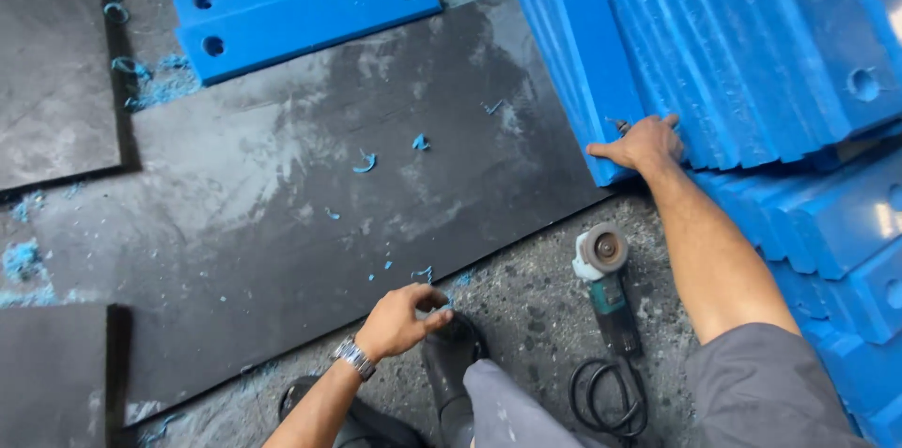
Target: The person uses an angle grinder to smooth the edges of a blue plastic block. They then use a deburring tool to clean the edges of the holes in the block. The person repeats this process on several blue plastic blocks.
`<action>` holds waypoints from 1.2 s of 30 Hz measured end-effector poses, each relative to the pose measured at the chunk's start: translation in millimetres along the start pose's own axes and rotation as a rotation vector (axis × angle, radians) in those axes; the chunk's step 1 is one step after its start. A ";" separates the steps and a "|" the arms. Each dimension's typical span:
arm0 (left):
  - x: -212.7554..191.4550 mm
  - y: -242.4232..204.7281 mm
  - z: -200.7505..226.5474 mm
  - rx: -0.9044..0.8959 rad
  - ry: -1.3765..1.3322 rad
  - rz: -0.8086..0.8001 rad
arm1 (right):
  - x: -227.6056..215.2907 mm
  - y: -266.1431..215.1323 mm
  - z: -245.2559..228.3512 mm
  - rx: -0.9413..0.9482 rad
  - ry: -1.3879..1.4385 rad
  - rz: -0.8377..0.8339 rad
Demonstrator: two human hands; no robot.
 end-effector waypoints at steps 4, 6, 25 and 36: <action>3.2 9.8 1.0 0.089 -0.049 0.028 | 17.5 3.7 -7.4 0.001 0.100 0.021; 6.5 11.3 1.7 0.073 -0.101 0.042 | 11.9 -9.6 -13.3 -0.027 0.032 0.035; -131.4 -100.0 58.7 0.406 0.584 1.155 | 109.5 -256.6 -81.9 -0.971 0.452 -0.835; -114.2 -71.4 -54.5 0.138 0.681 0.676 | 110.2 -285.6 -78.2 -0.794 0.524 -0.115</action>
Point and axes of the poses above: each hand's wrist, its own y-axis towards the middle knuckle, its own x-axis out of the palm, z = x × y, the point moved 6 cm from there along y, towards the middle knuckle, and after that the axes turned 14 degrees about -z, right-handed, at the moved point
